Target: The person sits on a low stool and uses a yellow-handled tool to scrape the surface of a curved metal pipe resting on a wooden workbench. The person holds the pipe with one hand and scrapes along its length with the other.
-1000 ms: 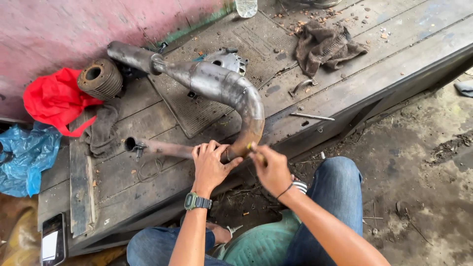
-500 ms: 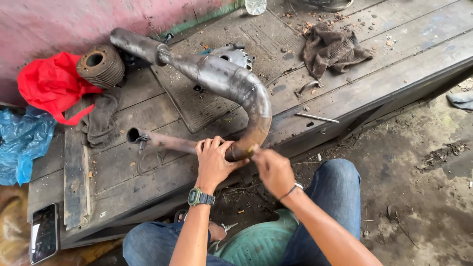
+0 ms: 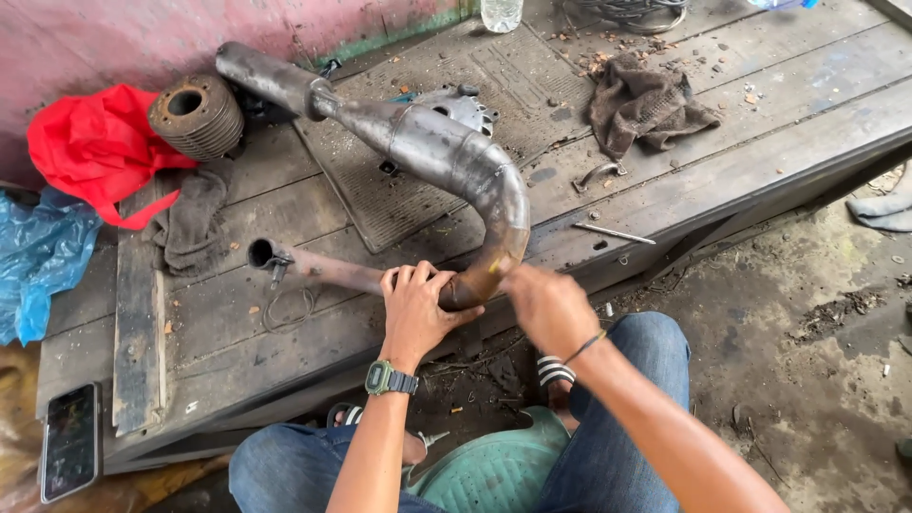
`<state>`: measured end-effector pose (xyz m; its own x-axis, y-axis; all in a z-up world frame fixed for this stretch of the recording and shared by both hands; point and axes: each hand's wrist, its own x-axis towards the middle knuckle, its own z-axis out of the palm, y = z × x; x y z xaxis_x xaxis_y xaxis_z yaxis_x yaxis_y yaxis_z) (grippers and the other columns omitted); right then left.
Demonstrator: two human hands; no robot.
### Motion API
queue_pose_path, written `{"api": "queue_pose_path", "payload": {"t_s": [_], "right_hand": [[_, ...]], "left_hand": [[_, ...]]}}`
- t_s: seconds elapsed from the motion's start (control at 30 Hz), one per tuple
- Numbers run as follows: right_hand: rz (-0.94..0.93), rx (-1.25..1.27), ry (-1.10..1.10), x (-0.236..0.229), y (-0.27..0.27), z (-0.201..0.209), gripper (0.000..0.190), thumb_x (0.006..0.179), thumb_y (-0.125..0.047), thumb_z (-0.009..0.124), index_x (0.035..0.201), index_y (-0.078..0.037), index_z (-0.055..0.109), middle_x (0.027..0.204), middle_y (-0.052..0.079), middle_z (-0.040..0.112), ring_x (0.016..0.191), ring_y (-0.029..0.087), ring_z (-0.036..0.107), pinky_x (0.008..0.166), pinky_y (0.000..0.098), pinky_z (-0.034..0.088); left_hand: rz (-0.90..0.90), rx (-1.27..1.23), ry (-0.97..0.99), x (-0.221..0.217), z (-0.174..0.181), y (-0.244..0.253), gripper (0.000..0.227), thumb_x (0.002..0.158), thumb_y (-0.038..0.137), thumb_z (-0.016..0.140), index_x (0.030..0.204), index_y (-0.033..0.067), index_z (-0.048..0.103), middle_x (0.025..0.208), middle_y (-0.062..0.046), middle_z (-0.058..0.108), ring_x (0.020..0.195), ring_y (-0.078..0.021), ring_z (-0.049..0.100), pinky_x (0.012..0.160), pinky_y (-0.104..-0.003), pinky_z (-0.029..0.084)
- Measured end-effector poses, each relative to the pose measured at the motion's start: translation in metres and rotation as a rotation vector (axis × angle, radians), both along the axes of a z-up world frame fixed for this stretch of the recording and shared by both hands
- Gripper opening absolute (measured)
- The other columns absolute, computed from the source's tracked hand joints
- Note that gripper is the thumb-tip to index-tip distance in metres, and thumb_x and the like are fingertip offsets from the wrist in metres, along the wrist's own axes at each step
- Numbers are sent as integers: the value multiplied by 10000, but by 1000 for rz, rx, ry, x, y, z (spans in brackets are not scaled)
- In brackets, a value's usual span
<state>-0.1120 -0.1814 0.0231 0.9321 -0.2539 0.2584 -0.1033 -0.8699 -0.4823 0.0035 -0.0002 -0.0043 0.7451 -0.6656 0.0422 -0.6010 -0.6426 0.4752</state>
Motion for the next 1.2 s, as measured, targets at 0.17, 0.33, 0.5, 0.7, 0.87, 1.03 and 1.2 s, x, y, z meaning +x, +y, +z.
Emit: {"api": "queue_pose_path", "payload": {"t_s": [0.17, 0.33, 0.5, 0.7, 0.87, 1.03, 1.2], "right_hand": [[-45, 6, -7, 2, -15, -15, 198, 1037, -346, 540, 1080, -230, 694, 852, 105, 735, 784, 375, 735, 661, 482, 603], [-77, 34, -48, 9, -28, -18, 152, 1006, -225, 569, 1072, -178, 698, 802, 152, 711, 765, 410, 717, 642, 495, 590], [-116, 51, -20, 5, -9, -2, 152, 997, -245, 580, 999, -167, 710, 790, 184, 725, 759, 410, 723, 659, 540, 576], [-5, 65, 54, 1, 18, 19, 254, 1062, -220, 470, 1110, -137, 705, 812, 169, 755, 799, 410, 745, 683, 541, 631], [-41, -119, 165, 14, 6, -10, 229, 1029, -304, 491, 1059, -188, 686, 795, 128, 720, 747, 389, 730, 604, 532, 623], [-17, -246, 288, 14, -3, -6, 190, 972, -320, 522, 965, -207, 674, 753, 112, 709, 684, 390, 731, 595, 559, 618], [-48, -54, 278, -3, 25, -13, 252, 996, -401, 470, 1080, -272, 669, 905, 99, 732, 789, 420, 729, 667, 538, 627]], "left_hand": [[17, -1, -40, 1, -5, -2, 743, 698, 749, 752, 1172, 178, 716, 1110, -38, 611, 1150, -271, 548, 1146, -521, 228], [14, 0, -10, -1, 2, 1, 712, 718, 715, 765, 1168, 165, 719, 1115, -49, 614, 1152, -275, 549, 1148, -521, 226], [9, -7, -29, 1, -1, 0, 708, 709, 706, 779, 1160, 162, 724, 1110, -54, 616, 1137, -276, 551, 1140, -525, 236], [19, 33, -53, 1, -4, -1, 695, 679, 687, 802, 1151, 182, 727, 1106, -48, 620, 1144, -287, 554, 1140, -542, 242], [19, 4, -25, -2, -4, 2, 689, 689, 672, 799, 1149, 165, 722, 1101, -62, 612, 1140, -291, 552, 1142, -530, 234], [16, 5, -20, 2, -1, 2, 676, 695, 670, 802, 1150, 175, 729, 1107, -59, 616, 1143, -287, 554, 1140, -512, 229], [32, -8, -45, 1, -9, 1, 682, 657, 680, 796, 1130, 194, 727, 1099, -34, 614, 1140, -274, 547, 1147, -503, 229]]}}
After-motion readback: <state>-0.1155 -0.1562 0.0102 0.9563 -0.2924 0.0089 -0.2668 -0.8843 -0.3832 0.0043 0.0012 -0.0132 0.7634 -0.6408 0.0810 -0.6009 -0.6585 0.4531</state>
